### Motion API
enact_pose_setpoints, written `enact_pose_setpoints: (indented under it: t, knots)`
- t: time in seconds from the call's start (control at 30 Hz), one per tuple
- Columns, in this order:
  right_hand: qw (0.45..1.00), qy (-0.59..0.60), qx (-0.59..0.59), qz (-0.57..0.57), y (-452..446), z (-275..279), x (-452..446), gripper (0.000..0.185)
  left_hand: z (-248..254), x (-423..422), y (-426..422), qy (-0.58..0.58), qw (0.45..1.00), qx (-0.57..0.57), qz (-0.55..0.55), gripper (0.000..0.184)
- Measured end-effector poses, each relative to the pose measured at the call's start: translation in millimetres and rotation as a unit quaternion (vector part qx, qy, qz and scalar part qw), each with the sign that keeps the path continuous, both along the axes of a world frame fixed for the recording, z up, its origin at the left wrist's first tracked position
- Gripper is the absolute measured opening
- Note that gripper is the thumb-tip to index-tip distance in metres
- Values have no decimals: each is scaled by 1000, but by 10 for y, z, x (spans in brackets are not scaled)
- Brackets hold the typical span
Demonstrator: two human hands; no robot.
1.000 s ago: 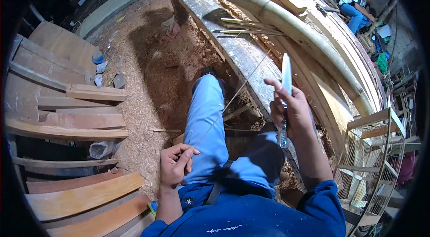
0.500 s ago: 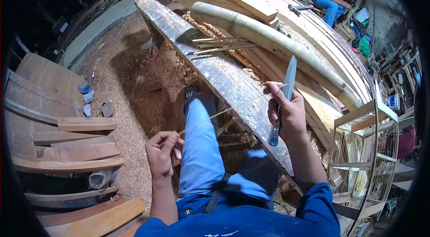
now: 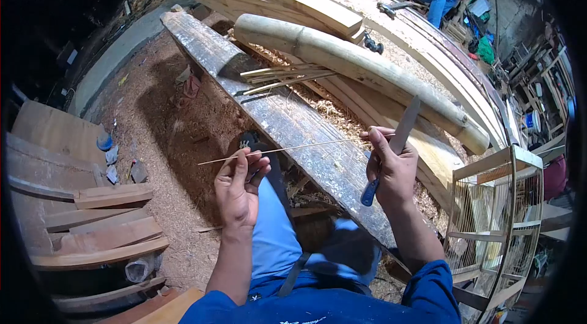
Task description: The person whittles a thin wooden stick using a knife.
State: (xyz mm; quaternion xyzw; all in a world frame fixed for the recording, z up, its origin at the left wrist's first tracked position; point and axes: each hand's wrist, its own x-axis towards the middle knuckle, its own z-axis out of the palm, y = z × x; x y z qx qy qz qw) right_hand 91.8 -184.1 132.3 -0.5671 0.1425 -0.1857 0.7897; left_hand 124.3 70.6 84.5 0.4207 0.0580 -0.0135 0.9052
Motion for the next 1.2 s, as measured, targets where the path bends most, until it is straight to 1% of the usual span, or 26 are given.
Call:
enact_pose_setpoints:
  t: [0.07,0.13,0.23,0.43,0.5,0.53,0.6,0.63,0.67,0.7,0.73,0.77,0.8,0.87,0.9,0.93,1.0,1.03,1.07,1.13,1.17,1.2]
  knots:
    - [1000,17,18,8,11,-9,21,26,-34,61,-21,-5,1000,-4,-3,20]
    - [999,22,36,6,41,-3,30,27,-46,130,-18,-15,999,-15,38,19]
    - [999,17,42,-4,76,-83,36,28,-42,147,46,-19,998,-9,51,19]
    - [999,38,9,37,134,-175,33,33,-1,55,59,-23,999,-10,45,15]
    - [996,46,36,67,133,-180,23,39,32,27,88,-30,998,-23,46,15]
    - [997,43,33,63,143,-151,3,39,57,19,93,-36,998,-36,45,15]
    - [992,43,51,107,133,-82,-10,44,105,18,105,-35,997,-33,57,17]
    - [989,54,30,133,94,-73,-42,53,116,12,128,-43,996,-11,81,19]
    - [990,53,28,130,80,-74,-66,53,125,14,148,-52,993,10,105,21]
    - [987,72,-75,123,61,-85,-78,55,123,12,167,-49,991,17,120,25]
    - [973,91,-178,114,37,-125,-84,57,123,-8,179,-50,992,14,115,25]
    - [927,59,-363,78,63,-193,-97,46,123,-28,181,-63,990,29,122,26]
    - [845,39,-534,7,89,-260,-109,37,127,-54,174,-74,988,44,127,27]
    - [833,70,-549,9,159,-444,-205,29,152,-103,135,-77,988,38,125,29]
    - [830,52,-555,-2,183,-525,-221,27,164,-126,125,-75,988,39,132,29]
    - [831,53,-554,-7,196,-582,-260,27,176,-143,114,-72,987,40,139,29]
    - [810,107,-576,-29,230,-644,-311,32,189,-142,97,-77,986,39,141,27]
    - [792,107,-600,-40,207,-721,-315,36,197,-144,95,-78,986,42,144,26]
    - [792,108,-599,-42,204,-794,-329,36,205,-154,93,-78,985,45,146,25]
    - [731,98,-674,-45,203,-929,-350,37,233,-170,68,-82,986,47,139,25]
    - [716,83,-690,-66,199,-1002,-340,36,252,-177,54,-86,986,49,135,25]
    - [716,85,-689,-70,208,-982,-351,36,255,-180,41,-88,986,49,132,25]
